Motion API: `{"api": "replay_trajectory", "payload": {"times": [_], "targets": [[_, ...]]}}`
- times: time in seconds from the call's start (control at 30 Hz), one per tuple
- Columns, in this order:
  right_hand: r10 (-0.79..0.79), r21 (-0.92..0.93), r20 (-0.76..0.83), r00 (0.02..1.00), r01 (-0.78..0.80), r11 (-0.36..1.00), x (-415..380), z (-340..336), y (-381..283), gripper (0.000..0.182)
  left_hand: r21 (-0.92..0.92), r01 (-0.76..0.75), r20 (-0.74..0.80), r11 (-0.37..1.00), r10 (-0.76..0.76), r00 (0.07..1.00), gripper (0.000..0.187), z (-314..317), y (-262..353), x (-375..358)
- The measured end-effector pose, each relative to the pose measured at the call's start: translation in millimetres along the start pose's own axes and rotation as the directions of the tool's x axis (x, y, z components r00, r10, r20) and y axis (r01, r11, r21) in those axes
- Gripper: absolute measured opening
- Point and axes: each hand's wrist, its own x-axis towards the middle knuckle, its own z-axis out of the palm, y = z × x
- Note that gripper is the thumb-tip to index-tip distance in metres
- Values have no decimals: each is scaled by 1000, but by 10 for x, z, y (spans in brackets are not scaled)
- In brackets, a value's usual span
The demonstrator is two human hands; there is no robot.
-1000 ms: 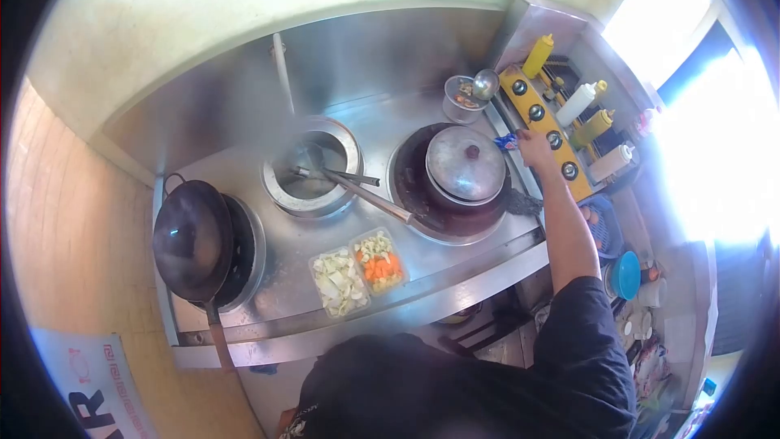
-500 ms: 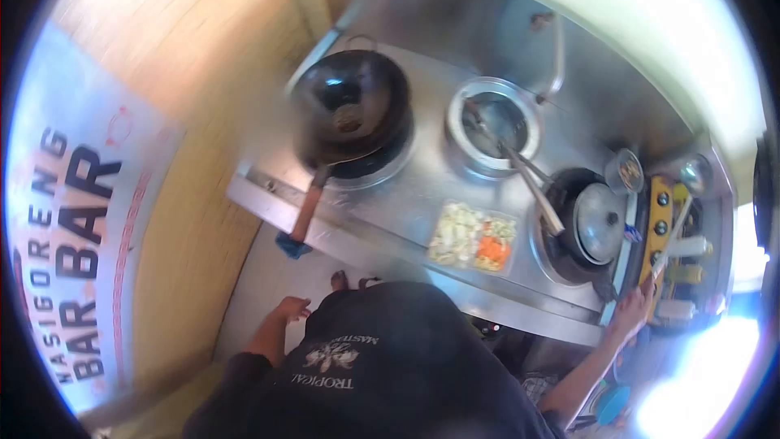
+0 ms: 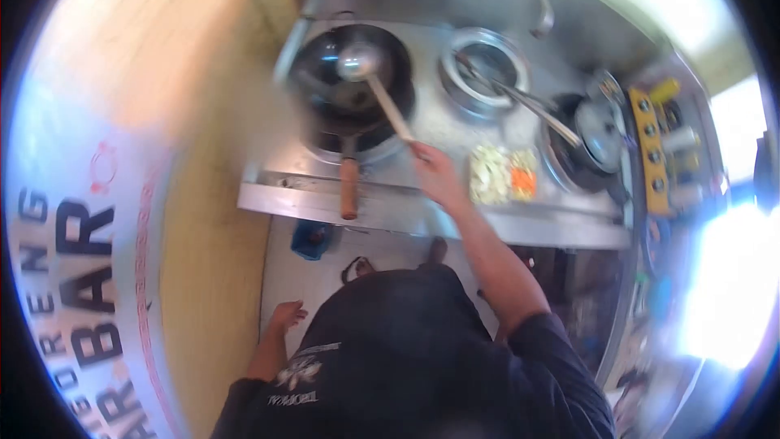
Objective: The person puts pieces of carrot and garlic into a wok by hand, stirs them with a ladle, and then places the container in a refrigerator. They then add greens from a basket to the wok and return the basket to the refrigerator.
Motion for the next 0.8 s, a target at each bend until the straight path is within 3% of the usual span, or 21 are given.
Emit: {"api": "replay_trajectory", "payload": {"times": [0.03, 0.07, 0.13, 0.2, 0.23, 0.27, 0.3, 0.33, 0.37, 0.4, 0.43, 0.47, 0.6, 0.67, 0.8], "targets": [[192, 93, 38, 981, -195, 976, 43, 201, -192, 36, 182, -118, 47, 976, 112, 993, 40, -72, 35, -177], [252, 52, 17, 968, -252, 966, 101, 388, -180, 35, 343, -243, 110, 908, 218, 970, 39, -151, 71, -320], [429, 246, 77, 900, -434, 867, 123, 640, -229, 34, -1, 25, 4, 1000, -25, 1000, 41, -316, -589, 173], [506, 319, 111, 855, -513, 797, 61, 599, -137, 35, 48, 6, 4, 999, -6, 1000, 42, -356, -665, -119], [320, 79, -5, 948, -318, 945, 12, 490, -72, 35, 78, -20, 15, 997, 19, 1000, 42, -317, -629, -333], [97, -191, -58, 994, -107, 976, -20, 362, -3, 36, 91, -39, 25, 995, 37, 999, 42, -236, -517, -547], [89, -177, -86, 992, -103, 979, -104, 68, 115, 35, 89, -56, 37, 994, 53, 998, 42, -136, -413, -739], [162, -233, -164, 973, -198, 952, -186, -387, 174, 34, 78, -61, 40, 995, 58, 997, 43, -18, -267, -922], [14, -356, -418, 908, -178, 917, -200, -740, 672, 29, 62, -68, 43, 996, 65, 997, 43, 108, -95, -1118], [240, -240, -474, 847, -387, 890, -289, -1273, 848, 25, 48, -72, 48, 996, 70, 996, 43, 241, 81, -1293], [-58, -455, -513, 856, -215, 864, -371, -1750, 1346, 23, 34, -78, 53, 996, 76, 996, 43, 376, 273, -1443], [79, -519, -462, 884, -342, 783, -443, -2095, 1269, 24, 24, -85, 54, 996, 83, 995, 43, 507, 447, -1562], [127, -711, -258, 958, -277, 646, -396, -2448, 1367, 29, -4, -137, 50, 990, 138, 989, 44, 989, 1161, -1597], [379, -798, -165, 911, -349, 492, -286, -2346, 1158, 33, 33, -204, 47, 978, 202, 978, 46, 1078, 1248, -1247], [387, -796, -154, 909, -346, 497, -210, -2339, 1571, 36, -11, -425, 38, 905, 425, 905, 48, 1422, 1931, -1057]]}}
